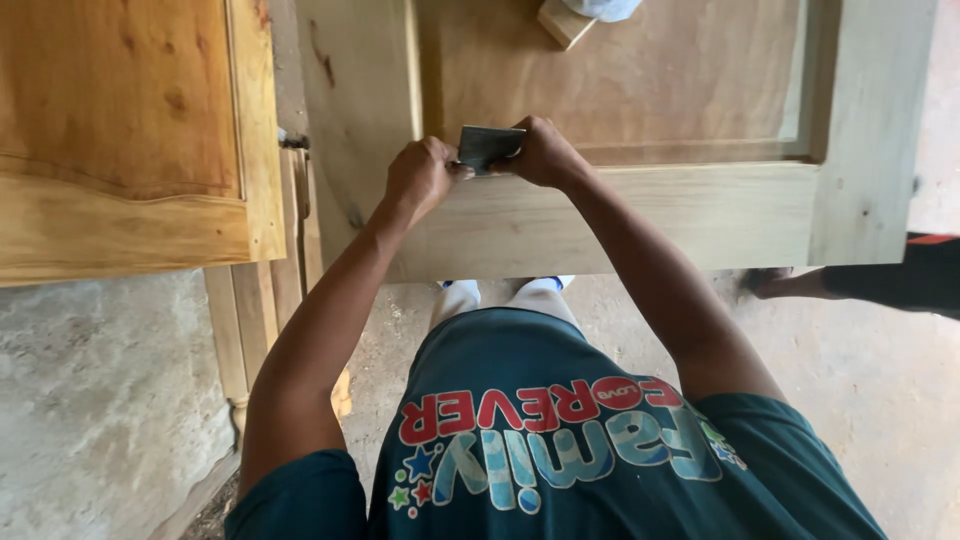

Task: Cleaning and scraping the inner grooves of a wooden door panel followed by wiping it with a cloth.

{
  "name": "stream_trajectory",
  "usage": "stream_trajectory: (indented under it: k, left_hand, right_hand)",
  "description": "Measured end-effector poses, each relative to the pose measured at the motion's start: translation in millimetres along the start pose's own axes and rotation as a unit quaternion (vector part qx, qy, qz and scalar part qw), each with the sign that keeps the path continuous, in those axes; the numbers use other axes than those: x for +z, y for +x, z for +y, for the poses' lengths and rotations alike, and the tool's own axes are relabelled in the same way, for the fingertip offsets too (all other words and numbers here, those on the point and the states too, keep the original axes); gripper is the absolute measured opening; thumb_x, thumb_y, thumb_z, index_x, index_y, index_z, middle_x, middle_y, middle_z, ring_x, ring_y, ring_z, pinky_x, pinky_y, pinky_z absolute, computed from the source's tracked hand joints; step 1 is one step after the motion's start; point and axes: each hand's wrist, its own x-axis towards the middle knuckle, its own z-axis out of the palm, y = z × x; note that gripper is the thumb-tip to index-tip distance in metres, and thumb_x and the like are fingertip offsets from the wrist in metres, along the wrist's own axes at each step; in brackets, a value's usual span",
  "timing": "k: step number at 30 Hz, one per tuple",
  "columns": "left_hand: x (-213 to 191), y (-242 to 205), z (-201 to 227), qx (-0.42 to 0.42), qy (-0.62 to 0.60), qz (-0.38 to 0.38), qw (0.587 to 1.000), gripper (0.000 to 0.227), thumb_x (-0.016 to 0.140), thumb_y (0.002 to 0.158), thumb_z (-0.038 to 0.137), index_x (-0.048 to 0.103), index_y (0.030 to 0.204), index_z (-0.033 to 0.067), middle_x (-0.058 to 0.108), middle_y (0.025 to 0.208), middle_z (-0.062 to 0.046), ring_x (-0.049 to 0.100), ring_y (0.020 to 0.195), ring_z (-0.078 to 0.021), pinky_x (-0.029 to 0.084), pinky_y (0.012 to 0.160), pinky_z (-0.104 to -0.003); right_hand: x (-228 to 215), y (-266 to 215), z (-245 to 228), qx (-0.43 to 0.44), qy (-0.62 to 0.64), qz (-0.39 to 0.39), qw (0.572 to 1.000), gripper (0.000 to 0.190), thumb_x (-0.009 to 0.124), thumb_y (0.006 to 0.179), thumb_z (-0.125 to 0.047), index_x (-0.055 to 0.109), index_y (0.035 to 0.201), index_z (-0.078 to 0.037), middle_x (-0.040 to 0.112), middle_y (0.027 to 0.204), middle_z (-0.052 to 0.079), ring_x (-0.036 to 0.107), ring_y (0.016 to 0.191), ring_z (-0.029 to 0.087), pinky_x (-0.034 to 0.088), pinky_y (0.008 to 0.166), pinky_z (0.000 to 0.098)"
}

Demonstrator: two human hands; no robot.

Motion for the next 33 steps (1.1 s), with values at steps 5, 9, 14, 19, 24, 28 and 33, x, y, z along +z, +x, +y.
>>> stream_trajectory:
  k: [5, 9, 14, 19, 24, 28, 33]
  left_hand:
    - [-4.1, 3.0, -54.4, -0.038, 0.004, 0.001, 0.999, 0.015, 0.073, 0.088, 0.026, 0.080, 0.096, 0.0151, 0.077, 0.093, -0.015, 0.073, 0.096, -0.0424, 0.059, 0.084, -0.054]
    - [-19.8, -13.8, -54.2, -0.029, -0.040, -0.004, 0.999, 0.016, 0.075, 0.092, 0.020, 0.079, 0.100, 0.0070, 0.076, 0.094, -0.021, 0.072, 0.096, -0.0476, 0.058, 0.081, -0.054]
    - [-16.3, -14.3, -48.3, -0.050, -0.034, 0.003, 0.998, 0.018, 0.079, 0.090, 0.023, 0.080, 0.099, 0.0080, 0.077, 0.095, -0.018, 0.073, 0.097, -0.0446, 0.057, 0.083, -0.055]
    - [6.8, -6.0, -51.8, -0.063, -0.048, 0.029, 0.996, 0.021, 0.079, 0.089, 0.026, 0.080, 0.099, 0.0081, 0.077, 0.096, -0.019, 0.072, 0.098, -0.0457, 0.057, 0.085, -0.055]
    - [21.2, 1.0, 2.1, -0.051, -0.015, 0.019, 0.998, 0.017, 0.080, 0.088, 0.028, 0.081, 0.100, 0.0155, 0.078, 0.096, -0.013, 0.073, 0.098, -0.0403, 0.059, 0.084, -0.053]
    - [33.7, 7.1, 21.9, -0.055, -0.003, 0.021, 0.998, 0.022, 0.081, 0.085, 0.029, 0.081, 0.102, 0.0165, 0.078, 0.096, -0.012, 0.074, 0.098, -0.0376, 0.060, 0.087, -0.050]
    - [55.3, 18.7, 49.8, -0.048, -0.040, 0.023, 0.998, 0.021, 0.080, 0.084, 0.024, 0.081, 0.102, 0.0133, 0.078, 0.099, -0.013, 0.072, 0.101, -0.0399, 0.058, 0.087, -0.053]
  right_hand:
    - [35.6, 19.3, -25.1, -0.010, 0.011, -0.009, 1.000, 0.027, 0.094, 0.067, -0.031, 0.078, 0.079, -0.013, 0.073, 0.075, 0.011, 0.073, 0.076, 0.032, 0.052, 0.064, 0.0423]
    - [44.6, 27.4, -26.8, -0.012, 0.000, -0.022, 1.000, 0.023, 0.092, 0.067, -0.029, 0.077, 0.077, -0.014, 0.073, 0.074, 0.011, 0.073, 0.076, 0.032, 0.052, 0.064, 0.0423]
    - [39.9, 19.5, -34.2, -0.023, 0.022, -0.026, 0.999, 0.025, 0.092, 0.068, -0.026, 0.078, 0.082, -0.010, 0.074, 0.077, 0.014, 0.074, 0.077, 0.033, 0.054, 0.066, 0.0422]
    - [27.4, 15.4, -24.2, -0.036, -0.003, -0.031, 0.999, 0.026, 0.092, 0.069, -0.027, 0.078, 0.083, -0.009, 0.074, 0.078, 0.015, 0.074, 0.078, 0.035, 0.054, 0.066, 0.0444]
    - [-12.0, -4.6, -1.1, -0.028, -0.012, -0.022, 0.999, 0.030, 0.093, 0.069, -0.031, 0.077, 0.081, -0.009, 0.072, 0.076, 0.016, 0.072, 0.074, 0.035, 0.051, 0.064, 0.0453]
    - [-22.3, -7.7, 22.6, -0.028, -0.020, -0.017, 0.999, 0.029, 0.092, 0.069, -0.030, 0.077, 0.080, -0.008, 0.071, 0.076, 0.017, 0.072, 0.075, 0.037, 0.049, 0.064, 0.0474]
    - [-47.0, -17.5, 42.9, -0.040, -0.008, -0.020, 0.999, 0.031, 0.093, 0.067, -0.031, 0.077, 0.080, -0.008, 0.072, 0.075, 0.017, 0.071, 0.074, 0.037, 0.049, 0.062, 0.0474]
